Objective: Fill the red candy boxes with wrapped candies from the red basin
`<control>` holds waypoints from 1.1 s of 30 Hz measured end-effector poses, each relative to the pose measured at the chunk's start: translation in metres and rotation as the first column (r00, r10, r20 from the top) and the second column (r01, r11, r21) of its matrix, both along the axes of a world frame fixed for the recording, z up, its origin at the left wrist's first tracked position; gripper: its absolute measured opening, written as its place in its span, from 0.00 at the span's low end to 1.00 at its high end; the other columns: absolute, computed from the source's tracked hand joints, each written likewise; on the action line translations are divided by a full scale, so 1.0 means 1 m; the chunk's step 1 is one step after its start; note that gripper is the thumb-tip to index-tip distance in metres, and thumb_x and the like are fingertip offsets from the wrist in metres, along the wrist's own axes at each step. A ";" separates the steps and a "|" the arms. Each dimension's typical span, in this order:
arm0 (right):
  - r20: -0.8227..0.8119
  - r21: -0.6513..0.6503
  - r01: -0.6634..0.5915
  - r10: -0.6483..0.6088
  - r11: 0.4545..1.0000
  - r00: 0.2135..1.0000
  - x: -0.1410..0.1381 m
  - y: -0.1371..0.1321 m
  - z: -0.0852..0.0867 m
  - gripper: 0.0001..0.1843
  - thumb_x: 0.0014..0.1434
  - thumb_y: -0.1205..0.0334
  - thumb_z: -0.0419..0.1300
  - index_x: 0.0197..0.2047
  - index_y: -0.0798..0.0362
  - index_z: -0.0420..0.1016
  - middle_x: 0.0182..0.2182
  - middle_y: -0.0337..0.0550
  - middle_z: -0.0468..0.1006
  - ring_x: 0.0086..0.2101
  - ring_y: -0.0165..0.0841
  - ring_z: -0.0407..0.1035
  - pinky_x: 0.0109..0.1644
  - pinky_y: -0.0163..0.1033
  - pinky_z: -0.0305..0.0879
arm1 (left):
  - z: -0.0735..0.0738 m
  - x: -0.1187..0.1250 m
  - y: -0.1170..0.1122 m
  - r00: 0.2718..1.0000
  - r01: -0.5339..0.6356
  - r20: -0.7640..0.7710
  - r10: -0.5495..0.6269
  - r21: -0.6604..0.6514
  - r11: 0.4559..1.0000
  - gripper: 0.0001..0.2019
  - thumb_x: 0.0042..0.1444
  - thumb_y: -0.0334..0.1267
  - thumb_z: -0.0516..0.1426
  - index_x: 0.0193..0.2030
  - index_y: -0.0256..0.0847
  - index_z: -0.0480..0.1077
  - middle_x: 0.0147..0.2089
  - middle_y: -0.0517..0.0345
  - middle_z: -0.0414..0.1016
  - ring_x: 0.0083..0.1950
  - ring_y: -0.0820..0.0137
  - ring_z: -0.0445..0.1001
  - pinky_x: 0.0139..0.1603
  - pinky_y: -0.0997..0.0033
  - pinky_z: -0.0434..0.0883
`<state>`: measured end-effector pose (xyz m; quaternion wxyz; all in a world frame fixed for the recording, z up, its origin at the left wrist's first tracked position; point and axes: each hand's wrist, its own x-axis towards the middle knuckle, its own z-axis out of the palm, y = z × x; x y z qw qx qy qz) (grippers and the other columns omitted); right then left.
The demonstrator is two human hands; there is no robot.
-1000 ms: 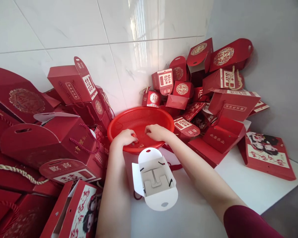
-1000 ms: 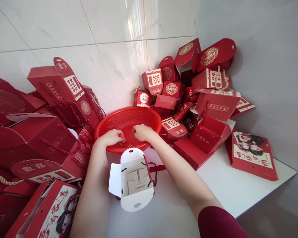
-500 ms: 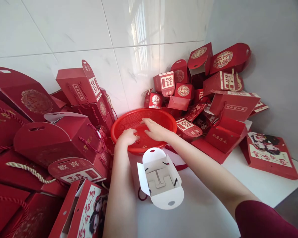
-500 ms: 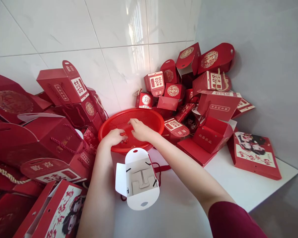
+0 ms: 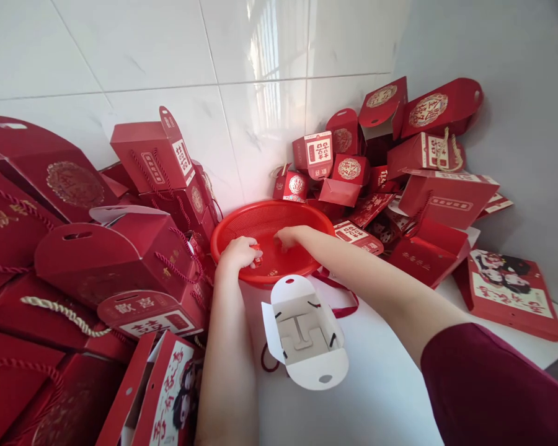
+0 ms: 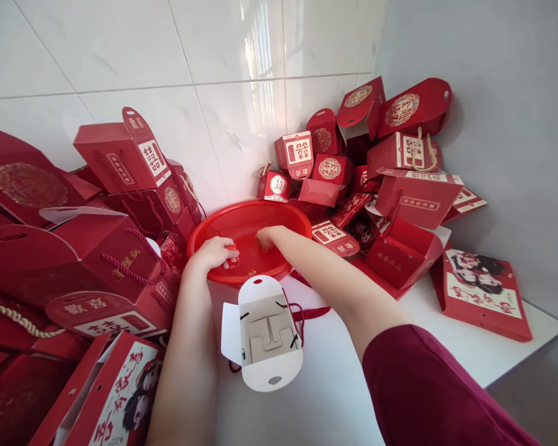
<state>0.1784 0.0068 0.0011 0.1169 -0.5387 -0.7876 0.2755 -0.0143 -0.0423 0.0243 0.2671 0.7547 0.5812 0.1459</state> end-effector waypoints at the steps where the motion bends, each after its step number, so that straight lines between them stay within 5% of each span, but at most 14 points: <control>1: 0.026 -0.035 0.003 -0.003 0.999 1.000 -0.002 -0.001 -0.001 0.14 0.68 0.56 0.59 0.53 0.55 0.73 0.49 0.47 0.75 0.44 0.36 0.73 0.47 0.45 0.74 | 0.000 0.001 -0.001 1.000 0.002 0.011 -0.001 -0.007 1.000 0.06 0.48 0.34 0.61 0.23 0.41 0.70 0.22 0.60 0.79 0.22 0.70 0.76 0.29 0.73 0.66; 9: 0.228 -0.220 0.065 -0.013 0.973 0.974 -0.009 -0.014 0.019 0.11 0.66 0.59 0.61 0.47 0.59 0.75 0.40 0.44 0.78 0.37 0.32 0.75 0.42 0.42 0.75 | 0.000 -0.002 -0.003 0.993 0.054 0.114 -0.043 -0.094 0.994 0.06 0.49 0.34 0.63 0.24 0.39 0.71 0.24 0.57 0.80 0.25 0.66 0.80 0.32 0.71 0.71; 12: 0.168 -0.147 0.048 -0.023 0.988 0.986 -0.002 -0.032 0.034 0.05 0.58 0.70 0.65 0.39 0.60 0.77 0.30 0.43 0.79 0.28 0.32 0.74 0.34 0.39 0.73 | 0.001 -0.003 -0.001 0.985 0.071 0.165 -0.054 -0.096 0.993 0.06 0.48 0.34 0.64 0.25 0.38 0.71 0.26 0.55 0.81 0.27 0.65 0.81 0.33 0.70 0.72; 16: -0.014 0.045 -0.012 0.013 0.999 1.000 0.009 -0.069 0.046 0.12 0.50 0.80 0.60 0.33 0.56 0.78 0.29 0.44 0.80 0.26 0.32 0.73 0.32 0.35 0.68 | 0.007 0.003 -0.006 0.953 0.083 0.296 -0.059 -0.069 0.994 0.07 0.53 0.36 0.62 0.28 0.38 0.70 0.33 0.52 0.83 0.32 0.65 0.83 0.36 0.70 0.73; 22: -0.240 0.134 -0.020 0.052 0.991 0.969 0.025 -0.114 0.042 0.08 0.57 0.69 0.57 0.40 0.53 0.74 0.36 0.42 0.80 0.30 0.29 0.74 0.24 0.29 0.69 | 0.028 0.017 -0.027 0.868 0.040 0.497 -0.010 -0.050 0.998 0.07 0.56 0.35 0.62 0.33 0.37 0.68 0.34 0.52 0.81 0.39 0.64 0.84 0.41 0.68 0.77; 26: -0.410 0.130 0.034 0.022 0.991 0.912 0.032 -0.115 0.034 0.05 0.57 0.64 0.59 0.36 0.54 0.74 0.34 0.41 0.78 0.29 0.29 0.72 0.23 0.30 0.68 | 0.042 0.018 -0.039 0.813 0.101 0.581 -0.041 -0.073 0.992 0.08 0.55 0.32 0.64 0.30 0.36 0.68 0.32 0.53 0.80 0.39 0.65 0.83 0.45 0.65 0.78; 33: -0.445 0.195 0.001 0.088 0.981 0.891 0.043 -0.111 0.036 0.10 0.61 0.56 0.60 0.34 0.55 0.75 0.24 0.34 0.70 0.23 0.24 0.62 0.26 0.30 0.58 | 0.059 0.026 -0.052 0.772 0.124 0.635 0.000 -0.151 0.981 0.07 0.58 0.34 0.63 0.31 0.34 0.71 0.33 0.53 0.82 0.36 0.68 0.83 0.48 0.65 0.79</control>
